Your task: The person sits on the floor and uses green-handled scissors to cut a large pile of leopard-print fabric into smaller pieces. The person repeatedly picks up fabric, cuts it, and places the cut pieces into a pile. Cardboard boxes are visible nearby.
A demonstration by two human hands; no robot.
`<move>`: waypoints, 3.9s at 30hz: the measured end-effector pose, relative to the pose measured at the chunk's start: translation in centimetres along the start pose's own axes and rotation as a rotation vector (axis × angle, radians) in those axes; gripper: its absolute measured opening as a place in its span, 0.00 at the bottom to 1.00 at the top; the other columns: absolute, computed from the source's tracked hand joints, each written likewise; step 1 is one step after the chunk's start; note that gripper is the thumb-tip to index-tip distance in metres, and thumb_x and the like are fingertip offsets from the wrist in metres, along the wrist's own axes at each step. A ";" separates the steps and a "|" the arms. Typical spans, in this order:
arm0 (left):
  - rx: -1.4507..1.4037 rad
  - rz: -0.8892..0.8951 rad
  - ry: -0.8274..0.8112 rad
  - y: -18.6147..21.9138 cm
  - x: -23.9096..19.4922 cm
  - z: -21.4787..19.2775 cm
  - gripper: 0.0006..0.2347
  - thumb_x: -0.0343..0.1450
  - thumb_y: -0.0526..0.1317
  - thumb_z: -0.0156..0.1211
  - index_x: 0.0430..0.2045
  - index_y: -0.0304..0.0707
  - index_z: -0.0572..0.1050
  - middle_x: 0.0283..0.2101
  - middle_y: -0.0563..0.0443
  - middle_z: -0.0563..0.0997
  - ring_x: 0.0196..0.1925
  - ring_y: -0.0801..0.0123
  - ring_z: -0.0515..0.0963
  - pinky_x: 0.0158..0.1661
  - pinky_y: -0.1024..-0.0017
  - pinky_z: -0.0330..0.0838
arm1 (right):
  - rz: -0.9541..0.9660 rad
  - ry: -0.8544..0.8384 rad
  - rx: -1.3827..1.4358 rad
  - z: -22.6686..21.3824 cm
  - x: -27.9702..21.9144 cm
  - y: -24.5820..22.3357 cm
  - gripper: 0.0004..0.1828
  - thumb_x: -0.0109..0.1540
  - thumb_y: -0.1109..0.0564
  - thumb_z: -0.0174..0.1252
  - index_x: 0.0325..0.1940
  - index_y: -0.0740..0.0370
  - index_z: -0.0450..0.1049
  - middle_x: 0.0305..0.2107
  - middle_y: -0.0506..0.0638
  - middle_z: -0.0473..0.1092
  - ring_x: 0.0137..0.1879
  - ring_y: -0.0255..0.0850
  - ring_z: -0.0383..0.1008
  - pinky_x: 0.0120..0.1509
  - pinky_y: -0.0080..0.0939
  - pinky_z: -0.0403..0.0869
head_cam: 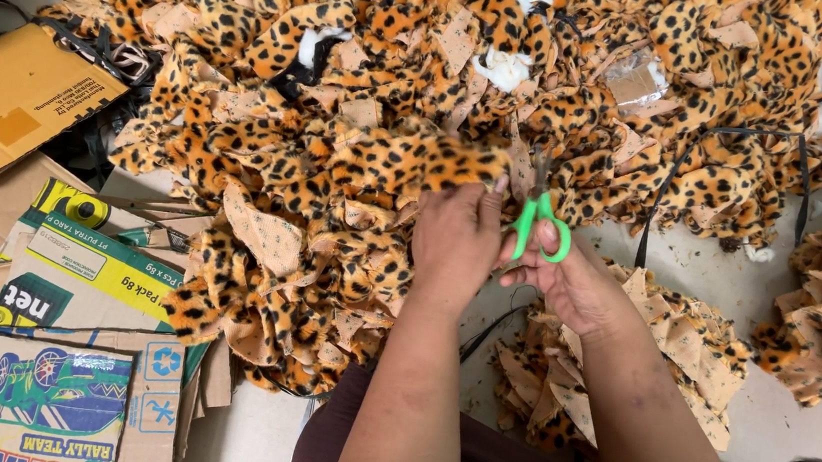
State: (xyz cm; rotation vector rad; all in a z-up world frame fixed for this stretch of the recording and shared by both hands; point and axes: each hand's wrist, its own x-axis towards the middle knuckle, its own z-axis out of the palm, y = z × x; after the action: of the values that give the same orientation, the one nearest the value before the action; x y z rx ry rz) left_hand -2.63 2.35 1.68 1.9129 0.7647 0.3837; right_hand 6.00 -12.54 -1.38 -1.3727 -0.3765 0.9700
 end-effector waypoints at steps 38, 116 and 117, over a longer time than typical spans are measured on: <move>0.208 0.217 -0.459 2.3 -3.1 2.7 0.17 0.72 0.48 0.54 0.50 0.39 0.78 0.54 0.38 0.75 0.61 0.45 0.73 0.59 0.49 0.65 | -0.302 0.477 0.074 -1.1 -7.9 -8.0 0.21 0.64 0.46 0.62 0.47 0.68 0.78 0.41 0.59 0.77 0.44 0.39 0.80 0.47 0.44 0.83; 0.137 0.151 -0.579 3.4 -22.9 14.1 0.20 0.72 0.38 0.61 0.57 0.39 0.62 0.41 0.40 0.83 0.42 0.50 0.84 0.36 0.60 0.82 | -0.041 0.740 -0.086 -14.0 -19.9 1.8 0.33 0.63 0.27 0.60 0.43 0.61 0.80 0.31 0.50 0.68 0.41 0.39 0.70 0.45 0.37 0.73; 0.134 0.167 -0.581 3.1 -22.9 14.2 0.21 0.73 0.37 0.61 0.59 0.38 0.62 0.41 0.41 0.83 0.40 0.50 0.85 0.35 0.61 0.82 | -0.061 0.756 -0.107 -13.6 -19.9 1.1 0.35 0.64 0.24 0.58 0.43 0.60 0.80 0.31 0.50 0.69 0.42 0.41 0.71 0.49 0.39 0.73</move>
State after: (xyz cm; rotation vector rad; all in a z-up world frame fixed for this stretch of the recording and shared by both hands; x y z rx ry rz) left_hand -10.68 -23.50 -0.46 2.0732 0.2509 -0.1321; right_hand 4.02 -36.52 0.65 -1.7004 0.1043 0.3303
